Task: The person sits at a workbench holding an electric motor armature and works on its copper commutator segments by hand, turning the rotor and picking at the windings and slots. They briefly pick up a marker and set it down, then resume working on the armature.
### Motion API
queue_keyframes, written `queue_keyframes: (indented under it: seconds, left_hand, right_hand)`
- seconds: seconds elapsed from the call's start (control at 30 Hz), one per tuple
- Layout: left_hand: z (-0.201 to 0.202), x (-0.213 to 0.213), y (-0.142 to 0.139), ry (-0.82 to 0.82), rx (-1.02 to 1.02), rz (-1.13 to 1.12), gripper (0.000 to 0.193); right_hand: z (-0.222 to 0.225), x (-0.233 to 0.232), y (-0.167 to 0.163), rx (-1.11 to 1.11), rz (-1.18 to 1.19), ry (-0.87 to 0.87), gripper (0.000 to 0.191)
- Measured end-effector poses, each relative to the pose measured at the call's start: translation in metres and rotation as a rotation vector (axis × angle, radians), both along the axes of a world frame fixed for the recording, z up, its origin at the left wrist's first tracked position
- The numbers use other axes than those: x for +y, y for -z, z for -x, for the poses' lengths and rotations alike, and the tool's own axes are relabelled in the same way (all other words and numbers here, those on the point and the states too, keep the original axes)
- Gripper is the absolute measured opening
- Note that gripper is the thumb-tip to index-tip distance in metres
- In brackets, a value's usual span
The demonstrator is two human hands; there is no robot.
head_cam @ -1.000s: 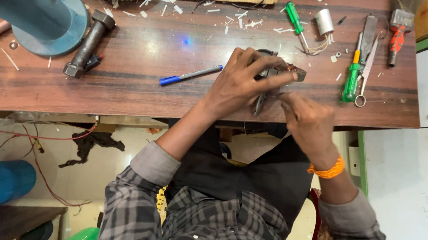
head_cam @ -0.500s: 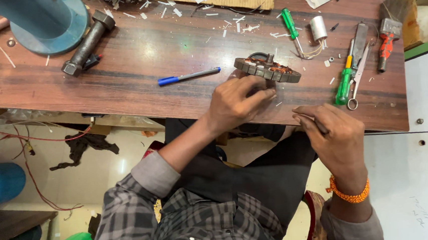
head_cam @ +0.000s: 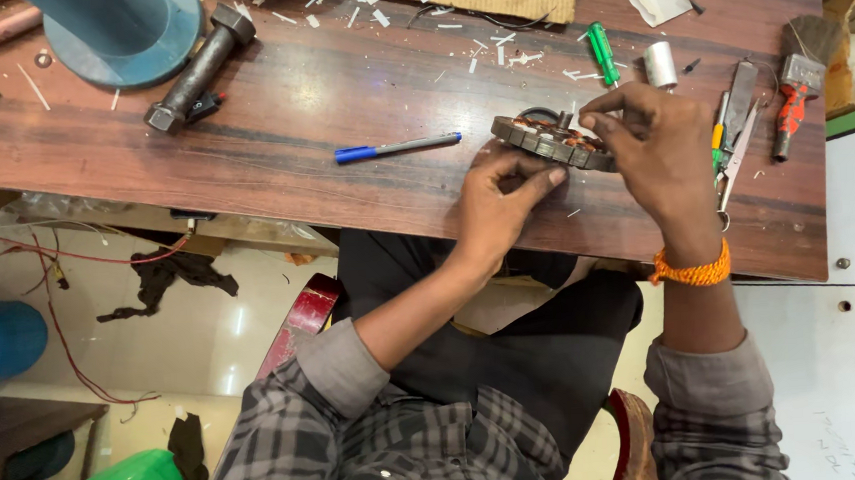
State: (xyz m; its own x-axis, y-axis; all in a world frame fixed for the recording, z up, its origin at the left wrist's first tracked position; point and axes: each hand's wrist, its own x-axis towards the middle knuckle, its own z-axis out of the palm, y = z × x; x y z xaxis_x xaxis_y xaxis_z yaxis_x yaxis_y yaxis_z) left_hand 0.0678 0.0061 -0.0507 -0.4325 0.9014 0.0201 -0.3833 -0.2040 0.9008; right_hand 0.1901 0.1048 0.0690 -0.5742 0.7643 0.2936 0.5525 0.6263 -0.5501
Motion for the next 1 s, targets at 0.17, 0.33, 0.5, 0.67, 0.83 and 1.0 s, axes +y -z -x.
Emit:
queue_keyframes:
  seconds: [0.17,0.33,0.5,0.67,0.83,1.0]
  left_hand:
    - [0.000,-0.007,-0.017,0.019,-0.058,0.050,0.007]
    - [0.024,-0.038,-0.053,-0.362,1.077,-0.329,0.035]
    - [0.061,0.004,-0.063,-0.113,1.494,-0.580,0.067]
    - [0.069,0.015,-0.049,0.047,1.345,-0.482,0.077]
    - [0.070,0.012,-0.045,0.073,1.172,-0.523,0.085]
    - [0.071,0.015,-0.045,0.068,1.147,-0.524,0.078]
  right_hand:
    - [-0.009,0.022,0.014,-0.008,0.086,0.096,0.010]
    - [-0.026,0.016,0.023,0.135,0.211,0.135,0.011]
    - [-0.051,-0.011,0.002,0.301,0.359,0.162,0.011]
    - [-0.052,-0.051,-0.007,0.225,0.373,0.190,0.013]
    - [-0.040,-0.071,0.001,0.193,0.248,0.190,0.011]
    - [-0.042,-0.063,-0.006,0.325,0.385,0.168,0.009]
